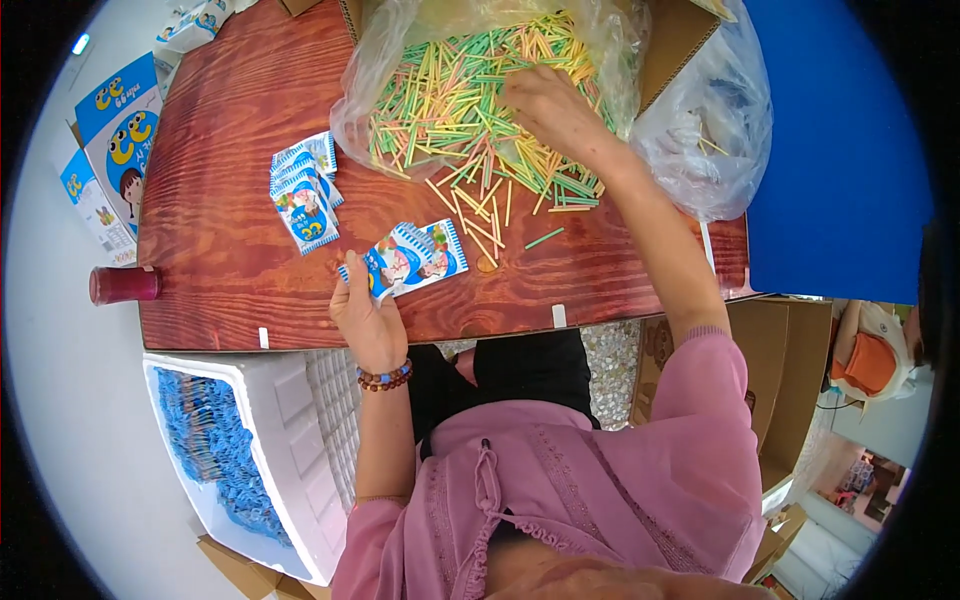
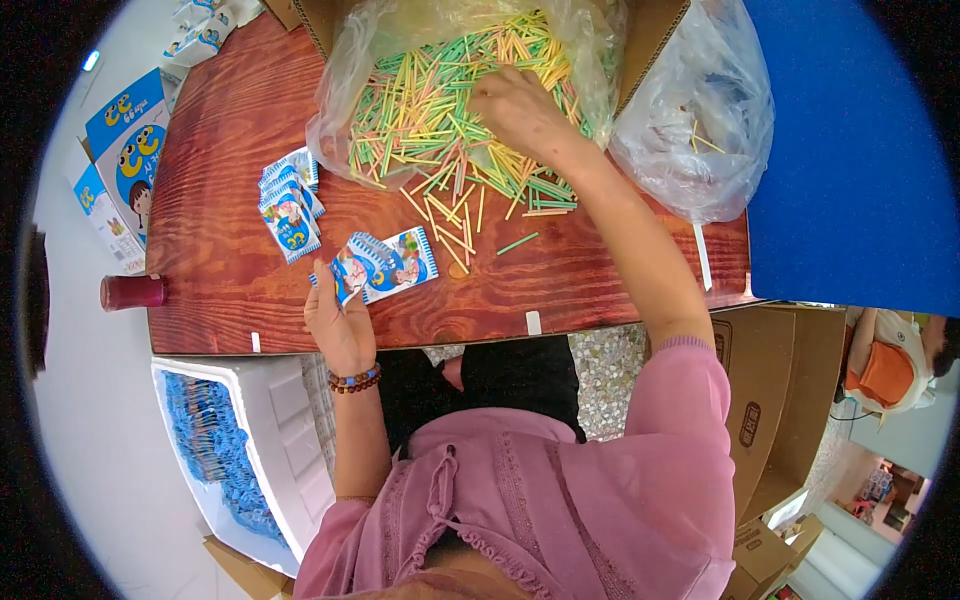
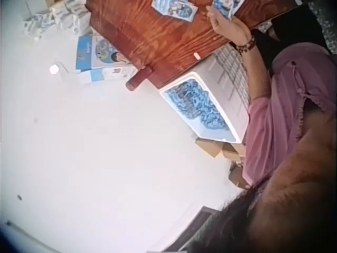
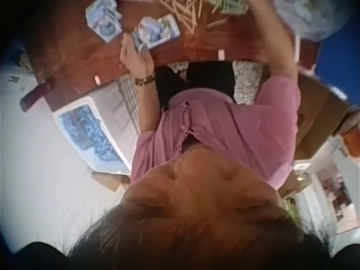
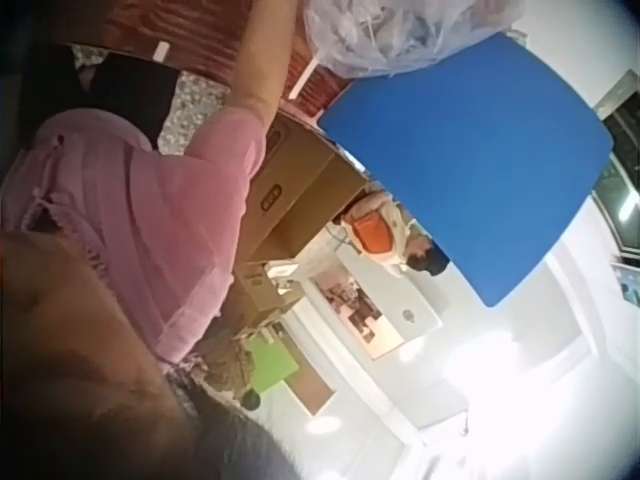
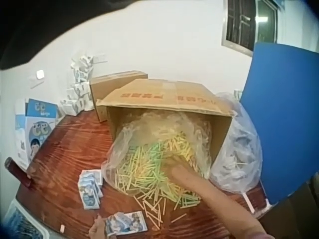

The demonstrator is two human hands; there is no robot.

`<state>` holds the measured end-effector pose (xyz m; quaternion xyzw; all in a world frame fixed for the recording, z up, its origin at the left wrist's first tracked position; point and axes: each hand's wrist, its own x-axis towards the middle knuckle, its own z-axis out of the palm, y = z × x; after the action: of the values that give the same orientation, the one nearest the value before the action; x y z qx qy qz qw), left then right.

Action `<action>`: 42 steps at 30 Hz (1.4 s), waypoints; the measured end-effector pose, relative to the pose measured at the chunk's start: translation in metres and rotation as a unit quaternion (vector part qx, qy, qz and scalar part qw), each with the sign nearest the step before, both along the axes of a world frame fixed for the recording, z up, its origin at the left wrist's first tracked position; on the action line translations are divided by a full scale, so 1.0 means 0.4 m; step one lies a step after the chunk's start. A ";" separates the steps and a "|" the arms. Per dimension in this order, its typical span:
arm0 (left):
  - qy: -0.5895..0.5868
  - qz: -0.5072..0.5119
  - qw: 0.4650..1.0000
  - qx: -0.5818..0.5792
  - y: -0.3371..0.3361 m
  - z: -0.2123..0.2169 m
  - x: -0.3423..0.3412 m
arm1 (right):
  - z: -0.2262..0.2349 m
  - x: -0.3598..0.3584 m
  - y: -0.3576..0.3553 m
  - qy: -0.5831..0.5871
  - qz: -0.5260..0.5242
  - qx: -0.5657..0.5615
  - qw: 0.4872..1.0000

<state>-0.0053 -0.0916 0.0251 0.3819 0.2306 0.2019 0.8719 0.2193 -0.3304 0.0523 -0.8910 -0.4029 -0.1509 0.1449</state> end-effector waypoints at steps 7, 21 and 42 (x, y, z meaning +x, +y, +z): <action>0.002 0.023 1.000 0.006 0.033 -0.003 -0.013 | -0.013 0.093 0.069 -0.003 0.085 -0.200 0.976; -0.001 0.014 1.000 -0.017 0.044 -0.006 -0.015 | -0.058 0.114 0.056 -0.042 0.111 -0.194 0.974; 0.003 0.009 1.000 -0.023 0.039 -0.005 -0.013 | -0.077 0.078 0.031 0.349 -0.041 0.462 0.814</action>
<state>-0.0107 -0.0762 0.0230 0.3603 0.2411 0.2033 0.8779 0.2504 -0.3181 0.0216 -0.7273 -0.1714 -0.0038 0.6646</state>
